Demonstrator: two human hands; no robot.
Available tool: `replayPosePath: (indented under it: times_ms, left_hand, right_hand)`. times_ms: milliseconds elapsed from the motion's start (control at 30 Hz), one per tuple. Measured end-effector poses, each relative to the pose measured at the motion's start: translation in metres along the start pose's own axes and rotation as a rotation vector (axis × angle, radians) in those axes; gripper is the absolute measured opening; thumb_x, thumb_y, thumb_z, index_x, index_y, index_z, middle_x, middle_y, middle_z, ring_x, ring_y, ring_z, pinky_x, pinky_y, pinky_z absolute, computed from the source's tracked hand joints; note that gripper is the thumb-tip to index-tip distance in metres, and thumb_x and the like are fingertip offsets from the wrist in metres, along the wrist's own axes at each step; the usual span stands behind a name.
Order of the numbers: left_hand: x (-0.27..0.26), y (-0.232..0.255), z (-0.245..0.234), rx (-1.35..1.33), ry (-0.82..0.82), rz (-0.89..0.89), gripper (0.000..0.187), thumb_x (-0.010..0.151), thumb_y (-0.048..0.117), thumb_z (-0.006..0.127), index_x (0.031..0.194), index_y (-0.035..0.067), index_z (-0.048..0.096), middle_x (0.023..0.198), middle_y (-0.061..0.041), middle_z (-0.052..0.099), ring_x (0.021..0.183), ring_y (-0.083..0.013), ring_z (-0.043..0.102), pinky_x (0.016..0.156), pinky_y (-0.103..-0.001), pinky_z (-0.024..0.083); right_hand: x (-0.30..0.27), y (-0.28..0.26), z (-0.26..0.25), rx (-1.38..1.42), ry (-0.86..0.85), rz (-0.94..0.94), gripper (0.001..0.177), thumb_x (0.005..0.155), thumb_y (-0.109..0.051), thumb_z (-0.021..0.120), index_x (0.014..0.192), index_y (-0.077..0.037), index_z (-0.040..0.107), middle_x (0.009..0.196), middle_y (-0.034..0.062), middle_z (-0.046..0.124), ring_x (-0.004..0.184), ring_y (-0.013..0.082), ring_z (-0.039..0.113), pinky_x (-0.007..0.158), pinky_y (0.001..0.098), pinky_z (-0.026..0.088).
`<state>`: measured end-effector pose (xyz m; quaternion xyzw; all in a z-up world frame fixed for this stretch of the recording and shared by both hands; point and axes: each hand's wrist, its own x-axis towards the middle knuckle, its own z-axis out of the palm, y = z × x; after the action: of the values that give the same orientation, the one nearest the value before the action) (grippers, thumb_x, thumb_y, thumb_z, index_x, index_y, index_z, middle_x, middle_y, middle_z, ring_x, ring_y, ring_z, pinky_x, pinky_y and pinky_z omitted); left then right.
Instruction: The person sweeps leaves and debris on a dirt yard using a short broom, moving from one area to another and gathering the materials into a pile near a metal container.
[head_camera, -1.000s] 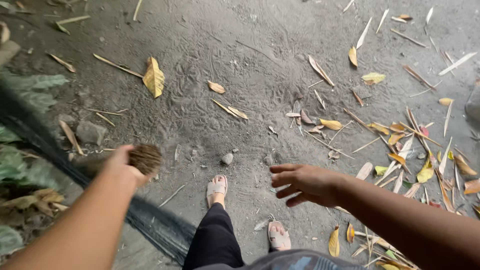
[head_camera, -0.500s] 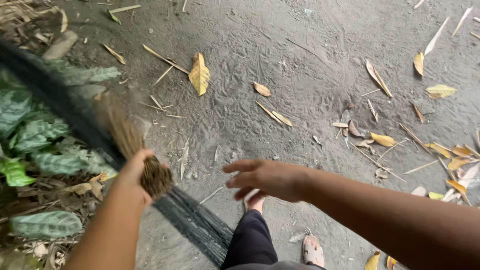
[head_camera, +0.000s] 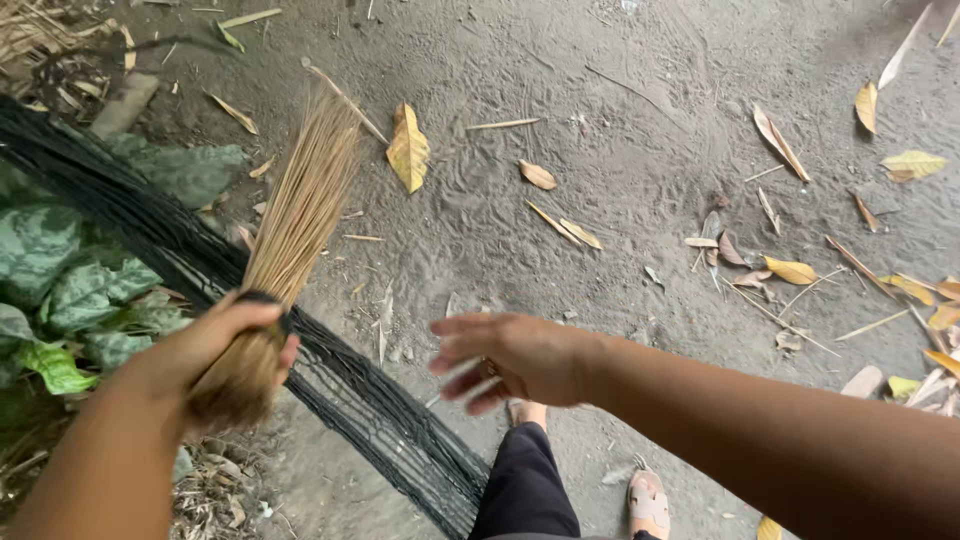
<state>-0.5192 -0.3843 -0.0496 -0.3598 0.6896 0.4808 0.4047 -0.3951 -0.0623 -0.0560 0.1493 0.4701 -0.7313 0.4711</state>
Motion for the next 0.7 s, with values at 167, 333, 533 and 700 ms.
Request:
replayPosePath:
  times_ms: [167,333,533,700]
  left_hand:
    - [0.103,0.089,0.087,0.249,-0.06,-0.008,0.022,0.091,0.031,0.066,0.089,0.009,0.067,0.079,-0.008,0.072,0.063,-0.0213,0.069,0.06,-0.039,0.06]
    - [0.082,0.109,0.151,0.529,-0.45,-0.119,0.03,0.084,0.034,0.066,0.087,0.005,0.067,0.069,-0.009,0.07,0.051,-0.0193,0.066,0.048,-0.036,0.058]
    - [-0.026,0.081,0.116,0.153,-0.555,0.018,0.029,0.083,0.014,0.07,0.109,0.008,0.061,0.082,-0.015,0.073,0.064,-0.0194,0.069,0.05,-0.034,0.059]
    - [-0.012,0.061,0.234,0.392,-0.349,-0.027,0.02,0.083,0.019,0.069,0.096,0.005,0.063,0.079,-0.015,0.07,0.062,-0.0259,0.069,0.053,-0.043,0.058]
  right_hand:
    - [0.014,-0.018,-0.021,0.181,0.031,-0.102,0.076,0.097,-0.028,0.058,0.161,-0.007,0.022,0.119,0.0115,0.061,0.099,0.0217,0.064,0.082,0.0379,0.058]
    - [-0.015,-0.002,-0.039,0.205,0.198,-0.071,0.077,0.094,-0.024,0.061,0.16,-0.01,0.025,0.117,0.007,0.064,0.094,0.0183,0.065,0.079,0.0352,0.058]
    - [-0.054,0.029,-0.026,0.367,0.174,0.014,0.074,0.089,-0.022,0.062,0.159,-0.014,0.037,0.114,0.0024,0.068,0.094,0.0173,0.068,0.073,0.0345,0.059]
    - [-0.088,0.043,-0.049,0.462,0.276,-0.048,0.069,0.092,-0.019,0.062,0.157,-0.015,0.037,0.116,0.0033,0.068,0.095,0.0164,0.069,0.076,0.0351,0.06]
